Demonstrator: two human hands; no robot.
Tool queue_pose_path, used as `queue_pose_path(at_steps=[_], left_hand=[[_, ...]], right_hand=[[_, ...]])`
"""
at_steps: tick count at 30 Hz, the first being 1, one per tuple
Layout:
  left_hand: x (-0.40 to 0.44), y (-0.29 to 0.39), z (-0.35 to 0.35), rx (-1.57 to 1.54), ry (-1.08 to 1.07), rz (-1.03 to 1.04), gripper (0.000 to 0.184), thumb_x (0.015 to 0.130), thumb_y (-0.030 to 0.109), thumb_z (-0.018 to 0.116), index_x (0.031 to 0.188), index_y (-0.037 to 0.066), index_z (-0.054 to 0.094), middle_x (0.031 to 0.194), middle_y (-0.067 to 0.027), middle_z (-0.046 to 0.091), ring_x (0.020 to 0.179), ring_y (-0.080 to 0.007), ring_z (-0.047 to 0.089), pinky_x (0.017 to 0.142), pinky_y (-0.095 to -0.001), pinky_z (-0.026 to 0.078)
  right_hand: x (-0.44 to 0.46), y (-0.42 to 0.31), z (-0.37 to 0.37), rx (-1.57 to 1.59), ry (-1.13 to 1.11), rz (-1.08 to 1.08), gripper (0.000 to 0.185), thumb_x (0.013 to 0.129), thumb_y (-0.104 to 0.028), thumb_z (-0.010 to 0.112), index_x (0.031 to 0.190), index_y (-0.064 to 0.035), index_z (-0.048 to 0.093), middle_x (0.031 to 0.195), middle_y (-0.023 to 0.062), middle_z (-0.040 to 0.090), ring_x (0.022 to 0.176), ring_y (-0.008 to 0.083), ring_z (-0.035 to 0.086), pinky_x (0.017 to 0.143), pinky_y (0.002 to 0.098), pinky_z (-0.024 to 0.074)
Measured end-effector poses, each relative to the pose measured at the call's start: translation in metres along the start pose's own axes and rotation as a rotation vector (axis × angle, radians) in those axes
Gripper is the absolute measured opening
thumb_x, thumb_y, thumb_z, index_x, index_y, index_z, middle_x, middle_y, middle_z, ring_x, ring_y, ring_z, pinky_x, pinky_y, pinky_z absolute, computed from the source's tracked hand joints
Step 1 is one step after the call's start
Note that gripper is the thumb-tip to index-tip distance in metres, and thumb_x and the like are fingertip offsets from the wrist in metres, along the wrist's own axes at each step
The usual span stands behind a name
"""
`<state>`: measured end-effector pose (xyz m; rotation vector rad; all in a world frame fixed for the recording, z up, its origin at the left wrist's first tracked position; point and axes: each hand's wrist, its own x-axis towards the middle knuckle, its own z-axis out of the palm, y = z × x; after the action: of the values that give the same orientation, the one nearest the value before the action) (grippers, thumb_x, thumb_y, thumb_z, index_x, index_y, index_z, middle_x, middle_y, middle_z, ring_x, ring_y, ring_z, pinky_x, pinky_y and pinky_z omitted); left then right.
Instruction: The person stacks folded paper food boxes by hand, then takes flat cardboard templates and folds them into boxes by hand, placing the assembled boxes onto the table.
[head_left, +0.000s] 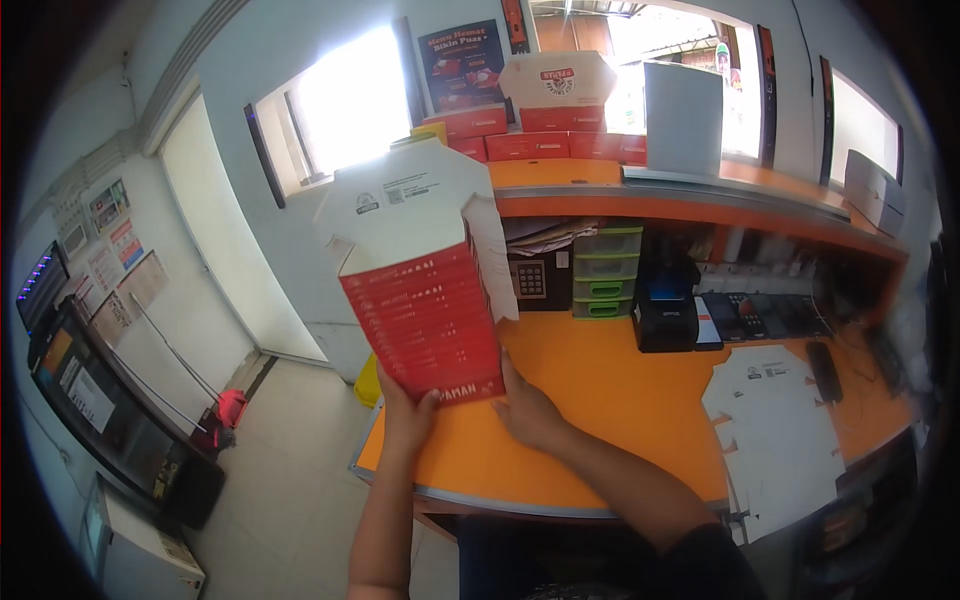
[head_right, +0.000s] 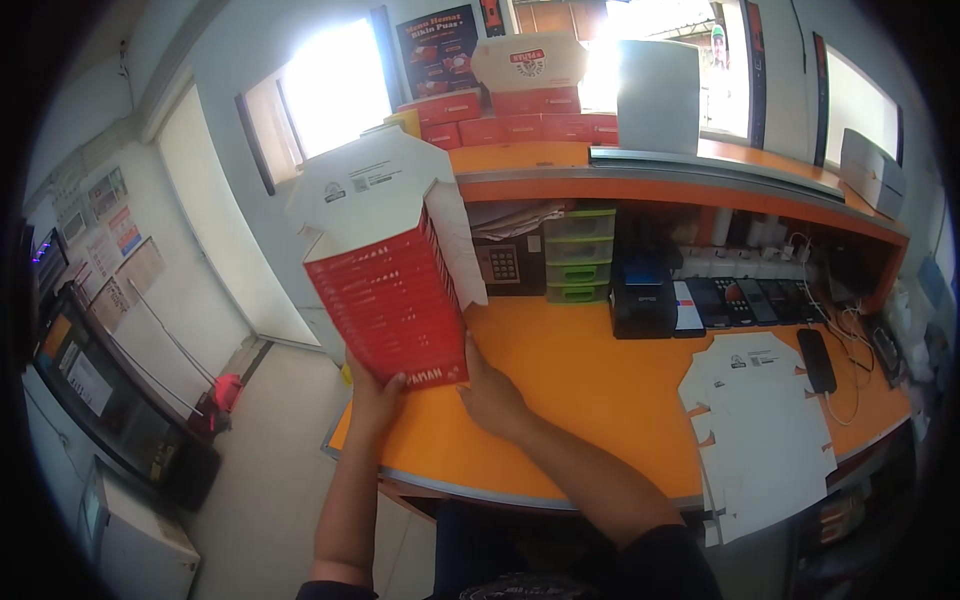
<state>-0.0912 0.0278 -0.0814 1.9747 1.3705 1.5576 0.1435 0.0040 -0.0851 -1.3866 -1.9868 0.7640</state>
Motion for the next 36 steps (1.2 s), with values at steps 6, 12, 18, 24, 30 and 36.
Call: queue_pose_path(at_steps=[6, 12, 18, 24, 30, 36], left_hand=[[0.049, -0.09, 0.024, -0.201, -0.076, 0.017, 0.093, 0.086, -0.011, 0.067, 0.162, 0.0, 0.015, 0.159, -0.0261, 0.035, 0.147, -0.0397, 0.04, 0.123, -0.0448, 0.033], [0.032, -0.071, 0.03, 0.037, -0.013, 0.07, 0.085, 0.087, -0.007, 0.063, 0.16, 0.0, 0.021, 0.149, -0.0248, 0.049, 0.141, -0.0379, 0.049, 0.117, -0.043, 0.04], [0.036, -0.06, 0.021, 0.17, -0.041, 0.071, 0.075, 0.085, 0.001, 0.064, 0.153, -0.007, 0.035, 0.14, -0.0273, 0.058, 0.132, -0.0404, 0.057, 0.111, -0.0441, 0.045], [0.028, -0.085, 0.019, 0.367, 0.028, -0.141, 0.074, 0.085, 0.013, 0.068, 0.152, -0.006, 0.041, 0.144, -0.0297, 0.055, 0.134, -0.0449, 0.053, 0.113, -0.0484, 0.043], [0.012, -0.068, 0.009, 0.697, -0.186, -0.151, 0.069, 0.092, 0.033, 0.065, 0.148, -0.004, 0.048, 0.15, -0.0283, 0.052, 0.139, -0.0435, 0.05, 0.115, -0.0531, 0.039], [-0.006, -0.066, 0.006, 0.868, -0.336, -0.133, 0.068, 0.098, 0.044, 0.057, 0.148, -0.002, 0.053, 0.157, -0.0253, 0.047, 0.147, -0.0409, 0.042, 0.12, -0.0554, 0.033]], right_hand=[[0.007, 0.019, 0.015, -0.323, 0.108, -0.12, 0.096, 0.097, -0.033, 0.067, 0.165, 0.0024, 0.008, 0.166, 0.026, 0.032, 0.153, 0.0366, 0.035, 0.126, 0.0486, 0.0274], [0.004, 0.035, 0.016, -0.352, 0.06, -0.138, 0.082, 0.098, -0.04, 0.064, 0.161, 0.0009, 0.031, 0.165, 0.0246, 0.034, 0.156, 0.0356, 0.029, 0.128, 0.0484, 0.0218], [0.009, 0.055, -0.001, -0.314, 0.067, -0.162, 0.062, 0.096, -0.039, 0.066, 0.145, -0.0016, 0.057, 0.16, 0.0228, 0.045, 0.154, 0.0383, 0.034, 0.127, 0.0478, 0.0247], [0.005, 0.064, -0.004, -0.291, 0.122, -0.231, 0.052, 0.095, -0.036, 0.067, 0.134, -0.003, 0.066, 0.148, 0.0201, 0.056, 0.146, 0.0364, 0.043, 0.123, 0.048, 0.0306], [0.01, 0.075, 0.004, -0.256, 0.239, -0.319, 0.041, 0.09, -0.032, 0.07, 0.119, -0.0028, 0.073, 0.127, 0.0144, 0.068, 0.129, 0.0301, 0.057, 0.112, 0.0471, 0.0426], [-0.007, 0.067, 0.004, -0.363, 0.273, -0.275, 0.039, 0.091, -0.033, 0.069, 0.116, -0.0042, 0.073, 0.13, 0.0138, 0.067, 0.131, 0.0288, 0.056, 0.112, 0.047, 0.0418]])
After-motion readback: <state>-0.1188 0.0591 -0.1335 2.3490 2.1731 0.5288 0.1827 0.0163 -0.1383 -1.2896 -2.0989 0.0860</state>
